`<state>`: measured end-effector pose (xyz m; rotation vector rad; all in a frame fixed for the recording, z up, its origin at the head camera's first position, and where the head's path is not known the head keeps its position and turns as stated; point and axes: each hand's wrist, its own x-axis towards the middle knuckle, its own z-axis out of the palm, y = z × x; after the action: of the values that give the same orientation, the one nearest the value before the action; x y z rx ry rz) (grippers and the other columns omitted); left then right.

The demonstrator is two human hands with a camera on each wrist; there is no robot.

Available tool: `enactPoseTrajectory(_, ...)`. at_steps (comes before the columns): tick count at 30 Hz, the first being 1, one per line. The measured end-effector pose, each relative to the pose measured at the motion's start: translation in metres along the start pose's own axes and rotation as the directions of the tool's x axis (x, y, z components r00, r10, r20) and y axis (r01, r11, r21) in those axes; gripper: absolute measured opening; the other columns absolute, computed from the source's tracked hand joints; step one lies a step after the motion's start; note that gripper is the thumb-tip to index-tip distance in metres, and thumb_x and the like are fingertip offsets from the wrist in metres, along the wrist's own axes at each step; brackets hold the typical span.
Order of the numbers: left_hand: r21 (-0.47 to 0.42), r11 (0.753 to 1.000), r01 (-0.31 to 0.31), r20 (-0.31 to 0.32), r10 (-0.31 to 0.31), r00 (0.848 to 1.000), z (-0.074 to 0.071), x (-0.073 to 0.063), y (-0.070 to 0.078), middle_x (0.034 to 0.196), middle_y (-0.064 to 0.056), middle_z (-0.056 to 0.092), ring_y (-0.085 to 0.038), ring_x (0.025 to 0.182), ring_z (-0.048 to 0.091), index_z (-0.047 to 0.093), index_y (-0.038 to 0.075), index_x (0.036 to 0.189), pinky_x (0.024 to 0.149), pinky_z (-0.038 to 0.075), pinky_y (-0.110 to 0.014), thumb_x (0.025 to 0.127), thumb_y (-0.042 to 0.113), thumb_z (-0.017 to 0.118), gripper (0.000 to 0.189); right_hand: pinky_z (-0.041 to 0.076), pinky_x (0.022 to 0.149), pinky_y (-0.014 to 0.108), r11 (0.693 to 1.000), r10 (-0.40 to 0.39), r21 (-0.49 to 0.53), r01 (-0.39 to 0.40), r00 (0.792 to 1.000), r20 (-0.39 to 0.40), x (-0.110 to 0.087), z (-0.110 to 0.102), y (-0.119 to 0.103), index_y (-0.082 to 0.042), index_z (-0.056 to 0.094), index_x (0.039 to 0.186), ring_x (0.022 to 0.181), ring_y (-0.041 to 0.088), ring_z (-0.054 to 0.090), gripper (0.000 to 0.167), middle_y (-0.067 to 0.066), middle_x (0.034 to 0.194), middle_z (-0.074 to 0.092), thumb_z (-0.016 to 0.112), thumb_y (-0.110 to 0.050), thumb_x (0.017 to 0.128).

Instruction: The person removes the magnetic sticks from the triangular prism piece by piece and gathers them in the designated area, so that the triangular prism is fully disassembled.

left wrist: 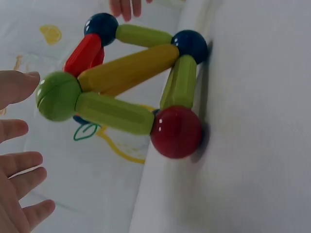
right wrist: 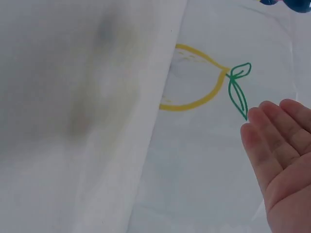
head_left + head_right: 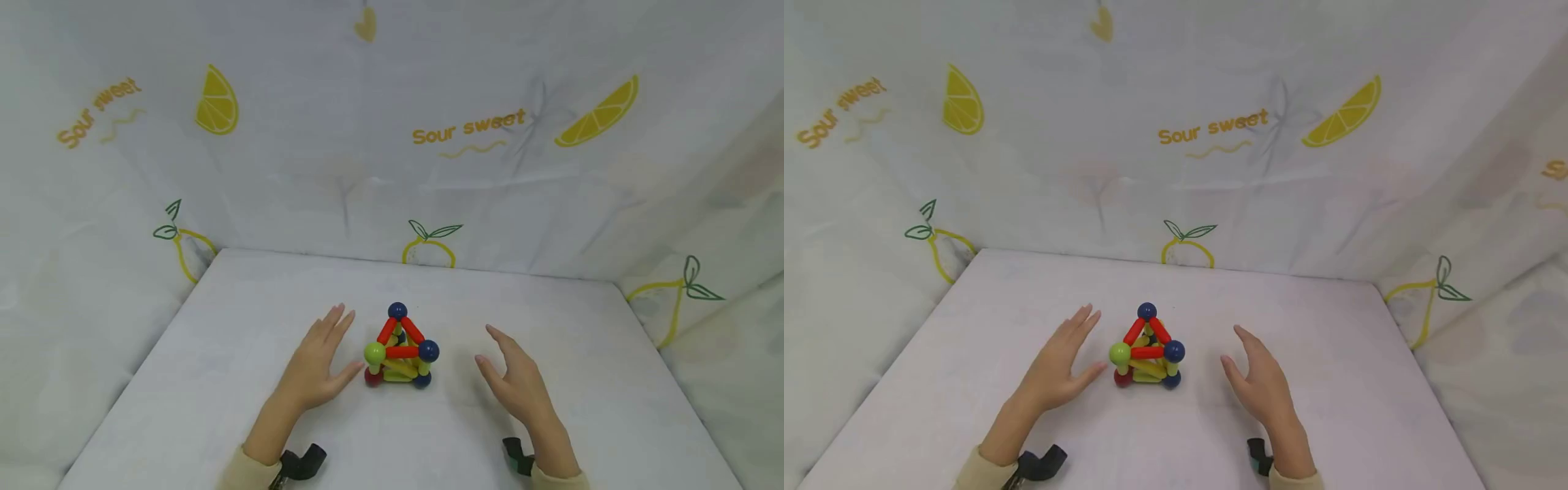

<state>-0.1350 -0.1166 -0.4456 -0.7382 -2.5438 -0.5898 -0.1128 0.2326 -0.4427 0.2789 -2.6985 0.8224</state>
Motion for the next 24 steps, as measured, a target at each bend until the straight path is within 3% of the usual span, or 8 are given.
enactPoseTrajectory(3,-0.081,0.996,-0.043,-0.011,0.042,0.999,0.006,0.008,0.013,0.147,-0.009,0.042,-0.027,0.13,0.046,0.042,0.013,0.143,0.103,0.043,-0.048,0.081,0.035,0.068,0.071,0.051,0.091,0.052,0.996,-0.056,0.06,0.058,0.998,-0.029,0.003,0.008,-0.011,-0.002,0.049,0.134,0.115,0.038,0.057,0.052,0.018,0.133,0.055,0.066,-0.018,0.088)
enactPoseTrajectory(7,-0.166,0.985,-0.053,0.012,0.056,0.998,0.012,0.017,0.025,0.144,-0.007,0.047,-0.024,0.125,0.052,0.047,0.014,0.139,0.1,0.048,-0.043,0.081,0.031,0.069,0.064,0.054,0.088,0.039,0.978,-0.144,0.145,0.152,0.988,-0.061,0.008,0.015,-0.026,-0.004,0.054,0.13,0.116,0.025,0.059,0.05,0.01,0.129,0.06,0.071,-0.011,0.084)
enactPoseTrajectory(10,-0.227,0.972,-0.06,0.024,0.067,0.997,0.019,0.023,0.031,0.142,-0.008,0.049,-0.023,0.125,0.053,0.052,0.015,0.135,0.099,0.048,-0.041,0.082,0.029,0.07,0.058,0.054,0.088,0.033,0.948,-0.186,0.249,0.196,0.98,-0.065,0.012,0.019,-0.035,-0.006,0.055,0.128,0.114,0.02,0.06,0.048,0.008,0.126,0.062,0.072,-0.008,0.083)
enactPoseTrajectory(15,-0.344,0.936,-0.073,-0.004,0.076,0.997,0.031,0.028,0.038,0.14,-0.01,0.05,-0.026,0.131,0.047,0.061,0.011,0.124,0.1,0.047,-0.042,0.081,0.023,0.074,0.046,0.055,0.086,0.033,0.89,-0.237,0.391,0.234,0.971,-0.041,0.016,0.033,-0.047,-0.007,0.057,0.126,0.111,0.023,0.061,0.046,0.008,0.124,0.063,0.073,-0.008,0.082)
enactPoseTrajectory(19,-0.341,0.934,-0.11,-0.045,0.101,0.994,0.038,0.03,0.041,0.137,-0.009,0.054,-0.027,0.133,0.044,0.067,0.009,0.114,0.102,0.046,-0.045,0.079,0.02,0.076,0.038,0.057,0.082,0.032,0.882,-0.265,0.39,0.264,0.963,-0.051,0.015,0.045,-0.051,-0.006,0.059,0.12,0.105,0.022,0.064,0.047,0.006,0.118,0.064,0.077,-0.004,0.077)
enactPoseTrajectory(24,-0.303,0.933,-0.195,-0.118,0.167,0.979,0.041,0.036,0.042,0.126,-0.006,0.063,-0.024,0.127,0.052,0.07,0.009,0.105,0.1,0.048,-0.041,0.078,0.018,0.078,0.03,0.057,0.08,0.027,0.889,-0.247,0.367,0.275,0.961,-0.123,0.016,0.053,-0.054,-0.006,0.061,0.115,0.099,0.019,0.066,0.046,0.003,0.111,0.065,0.079,-0.001,0.072)
